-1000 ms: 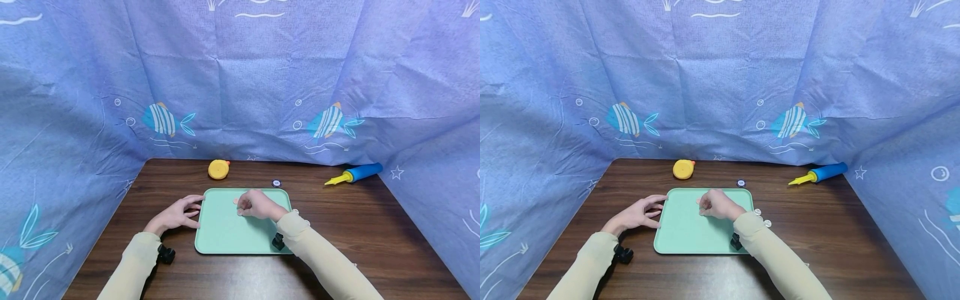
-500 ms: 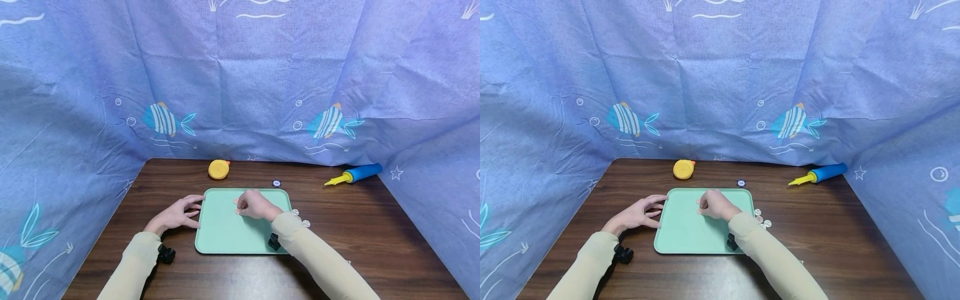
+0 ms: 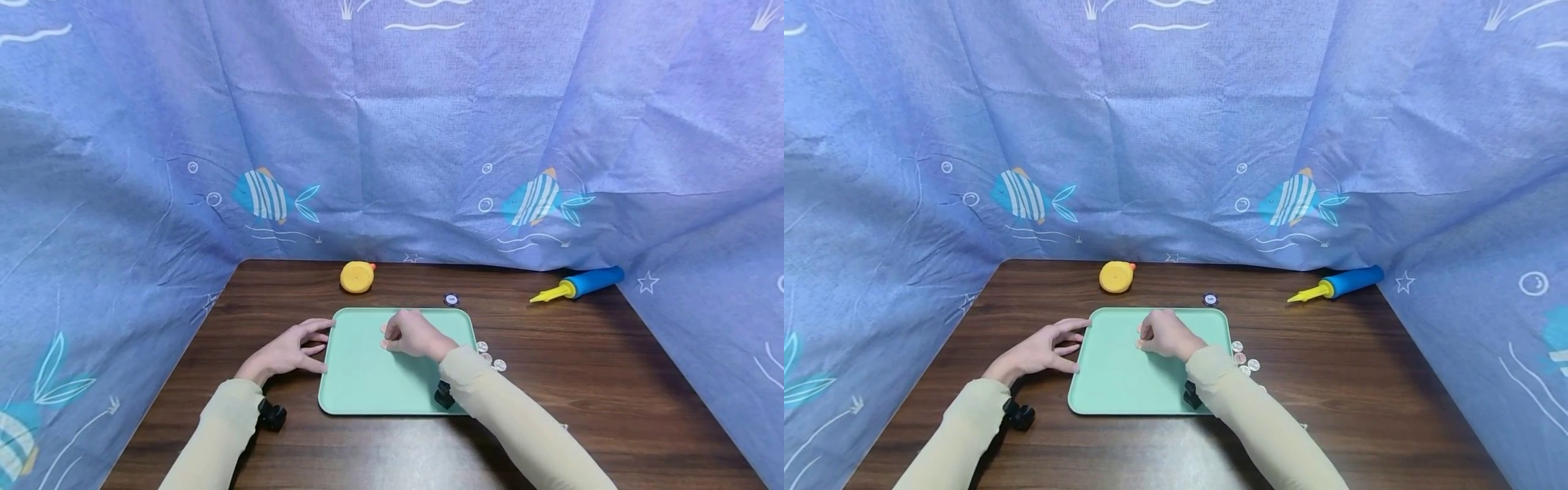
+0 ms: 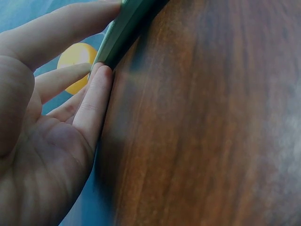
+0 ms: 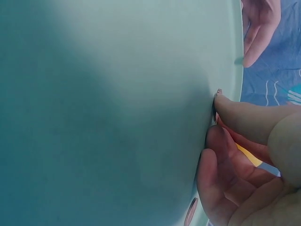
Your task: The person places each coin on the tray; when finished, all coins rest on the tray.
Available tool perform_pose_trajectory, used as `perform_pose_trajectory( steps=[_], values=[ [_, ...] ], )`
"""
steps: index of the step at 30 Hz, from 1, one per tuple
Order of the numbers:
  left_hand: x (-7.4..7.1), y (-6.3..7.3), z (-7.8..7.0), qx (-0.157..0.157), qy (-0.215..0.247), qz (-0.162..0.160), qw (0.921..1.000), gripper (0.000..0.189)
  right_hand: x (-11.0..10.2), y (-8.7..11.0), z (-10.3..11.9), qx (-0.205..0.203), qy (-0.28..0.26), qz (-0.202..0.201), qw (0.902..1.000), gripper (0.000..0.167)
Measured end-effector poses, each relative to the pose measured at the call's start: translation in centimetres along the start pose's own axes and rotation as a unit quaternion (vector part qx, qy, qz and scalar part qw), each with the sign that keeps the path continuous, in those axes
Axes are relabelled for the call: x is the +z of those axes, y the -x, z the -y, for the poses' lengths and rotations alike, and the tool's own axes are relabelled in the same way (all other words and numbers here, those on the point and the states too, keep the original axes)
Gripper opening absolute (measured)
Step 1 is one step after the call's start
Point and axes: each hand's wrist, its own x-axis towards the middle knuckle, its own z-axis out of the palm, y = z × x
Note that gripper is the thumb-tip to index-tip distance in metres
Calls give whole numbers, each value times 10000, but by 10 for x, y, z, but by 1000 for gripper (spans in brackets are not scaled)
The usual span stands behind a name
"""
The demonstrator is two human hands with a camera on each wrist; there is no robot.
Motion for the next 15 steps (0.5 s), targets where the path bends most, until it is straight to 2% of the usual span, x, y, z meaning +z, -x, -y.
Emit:
perform_pose_trajectory(
  steps=[8,15],
  values=[
    [0,0,1,13,70,-1,10000,96,-5,2,-2,161,-26,83,9998,10],
    [0,0,1,27,99,-2,9999,96,-22,14,-11,161,-45,57,9998,11]
  ],
)
